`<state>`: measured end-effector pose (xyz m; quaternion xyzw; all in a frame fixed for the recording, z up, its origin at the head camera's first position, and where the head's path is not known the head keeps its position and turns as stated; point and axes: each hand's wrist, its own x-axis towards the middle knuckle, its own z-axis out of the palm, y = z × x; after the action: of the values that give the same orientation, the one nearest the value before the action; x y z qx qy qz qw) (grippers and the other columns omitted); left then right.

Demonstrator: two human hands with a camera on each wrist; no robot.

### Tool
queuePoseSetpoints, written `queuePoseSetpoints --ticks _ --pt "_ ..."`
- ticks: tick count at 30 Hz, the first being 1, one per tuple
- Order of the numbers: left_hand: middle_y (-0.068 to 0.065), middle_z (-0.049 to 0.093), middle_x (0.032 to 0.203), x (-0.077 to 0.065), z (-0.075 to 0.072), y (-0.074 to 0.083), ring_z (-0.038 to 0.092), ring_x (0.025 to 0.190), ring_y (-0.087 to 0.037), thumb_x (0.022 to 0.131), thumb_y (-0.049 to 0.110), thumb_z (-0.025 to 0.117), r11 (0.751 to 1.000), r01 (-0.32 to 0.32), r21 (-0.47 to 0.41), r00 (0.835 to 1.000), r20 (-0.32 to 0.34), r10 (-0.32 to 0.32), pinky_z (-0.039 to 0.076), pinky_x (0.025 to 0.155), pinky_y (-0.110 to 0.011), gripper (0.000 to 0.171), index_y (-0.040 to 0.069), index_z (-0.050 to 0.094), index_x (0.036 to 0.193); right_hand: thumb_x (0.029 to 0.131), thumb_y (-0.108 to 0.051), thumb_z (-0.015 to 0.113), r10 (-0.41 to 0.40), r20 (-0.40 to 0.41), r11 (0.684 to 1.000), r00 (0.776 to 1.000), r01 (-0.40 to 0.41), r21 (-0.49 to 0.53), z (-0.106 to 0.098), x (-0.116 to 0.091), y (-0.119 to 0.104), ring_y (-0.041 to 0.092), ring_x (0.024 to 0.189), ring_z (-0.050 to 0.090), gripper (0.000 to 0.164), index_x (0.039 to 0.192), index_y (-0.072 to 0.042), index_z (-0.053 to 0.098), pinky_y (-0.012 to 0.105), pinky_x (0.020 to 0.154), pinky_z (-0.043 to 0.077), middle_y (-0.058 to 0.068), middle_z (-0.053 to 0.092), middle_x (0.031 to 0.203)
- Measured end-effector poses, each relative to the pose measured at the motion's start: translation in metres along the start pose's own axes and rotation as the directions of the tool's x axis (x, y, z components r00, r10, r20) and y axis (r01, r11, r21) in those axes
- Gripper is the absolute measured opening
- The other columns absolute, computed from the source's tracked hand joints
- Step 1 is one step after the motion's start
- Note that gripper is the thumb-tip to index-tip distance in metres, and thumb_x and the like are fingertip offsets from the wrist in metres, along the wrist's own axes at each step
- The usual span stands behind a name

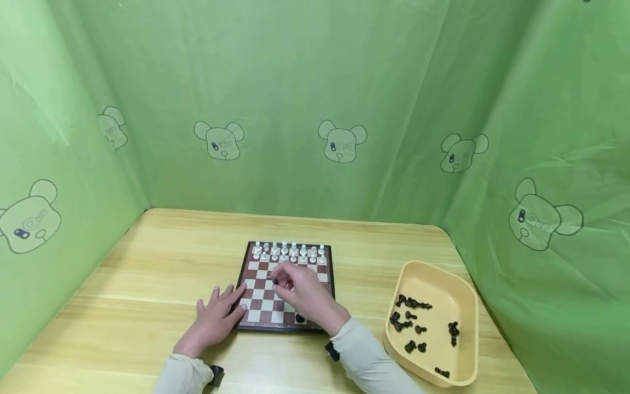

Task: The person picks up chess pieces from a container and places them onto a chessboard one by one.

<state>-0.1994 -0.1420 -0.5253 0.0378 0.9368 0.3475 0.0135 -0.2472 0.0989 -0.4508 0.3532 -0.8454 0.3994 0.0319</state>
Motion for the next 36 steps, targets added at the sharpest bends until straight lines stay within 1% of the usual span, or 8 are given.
queuePoseSetpoints --ticks 6,10,15,21,28,32,36 --pt "-0.030 0.036 0.160 -0.001 -0.002 0.001 0.014 0.150 -0.059 0.107 0.033 0.054 1.000 -0.008 -0.003 1.000 -0.003 0.008 -0.005 0.112 -0.082 0.051 0.015 0.049 0.155 0.095 -0.005 0.072 0.050 0.059 0.999 0.997 -0.050 0.000 0.027 0.013 -0.012 0.006 0.084 0.063 0.020 0.114 -0.006 0.067 0.021 0.077 0.057 0.000 0.070 0.099" --pt "-0.031 0.037 0.159 -0.001 -0.004 0.002 0.015 0.150 -0.060 0.107 0.033 0.054 1.000 -0.011 0.004 1.000 -0.001 0.011 -0.003 0.111 -0.083 0.051 0.014 0.050 0.155 0.094 -0.002 0.071 0.085 0.082 0.996 0.993 -0.086 0.007 0.041 0.021 -0.013 0.006 0.083 0.062 0.021 0.114 -0.005 0.067 0.020 0.075 0.057 0.002 0.070 0.096" --pt "-0.030 0.038 0.159 -0.001 -0.005 0.002 0.015 0.150 -0.059 0.107 0.034 0.053 1.000 -0.008 0.018 1.000 0.001 0.008 -0.003 0.112 -0.083 0.052 0.014 0.049 0.155 0.094 0.000 0.071 0.121 0.094 0.993 0.988 -0.121 -0.010 0.054 0.029 -0.009 0.008 0.085 0.064 0.020 0.113 -0.004 0.067 0.019 0.077 0.057 0.003 0.071 0.098" --pt "-0.030 0.038 0.159 0.000 -0.003 0.001 0.016 0.150 -0.059 0.107 0.034 0.053 1.000 -0.010 0.019 1.000 -0.003 0.010 -0.003 0.112 -0.083 0.052 0.016 0.048 0.156 0.095 -0.002 0.071 0.136 0.124 0.990 0.983 -0.129 -0.064 0.065 0.034 -0.005 0.007 0.086 0.065 0.020 0.114 -0.005 0.068 0.019 0.076 0.057 0.003 0.072 0.099" --pt "-0.031 0.039 0.158 0.000 -0.002 -0.001 0.016 0.149 -0.061 0.108 0.034 0.053 1.000 -0.021 -0.003 1.000 -0.004 0.021 -0.003 0.111 -0.084 0.052 0.025 0.045 0.158 0.094 0.001 0.071 0.135 0.152 0.990 0.979 -0.125 -0.070 0.073 0.036 -0.003 0.007 0.087 0.067 0.021 0.114 -0.005 0.067 0.019 0.079 0.057 0.005 0.073 0.099" --pt "-0.030 0.038 0.159 0.000 -0.003 0.000 0.015 0.149 -0.061 0.108 0.036 0.053 1.000 -0.019 -0.005 1.000 0.001 0.019 -0.003 0.111 -0.083 0.053 0.025 0.045 0.158 0.094 0.000 0.073 0.133 0.157 0.988 0.979 -0.119 -0.096 0.077 0.036 -0.001 0.006 0.086 0.066 0.021 0.114 -0.005 0.067 0.018 0.079 0.057 0.004 0.073 0.098" --pt "-0.030 0.037 0.159 0.000 -0.004 0.001 0.015 0.149 -0.060 0.108 0.038 0.052 1.000 -0.016 0.001 1.000 0.004 0.016 -0.002 0.112 -0.083 0.053 0.024 0.045 0.158 0.093 0.001 0.073 0.118 0.160 0.990 0.980 -0.104 -0.095 0.080 0.036 0.001 0.006 0.086 0.067 0.023 0.114 -0.004 0.067 0.017 0.078 0.056 0.005 0.074 0.099"
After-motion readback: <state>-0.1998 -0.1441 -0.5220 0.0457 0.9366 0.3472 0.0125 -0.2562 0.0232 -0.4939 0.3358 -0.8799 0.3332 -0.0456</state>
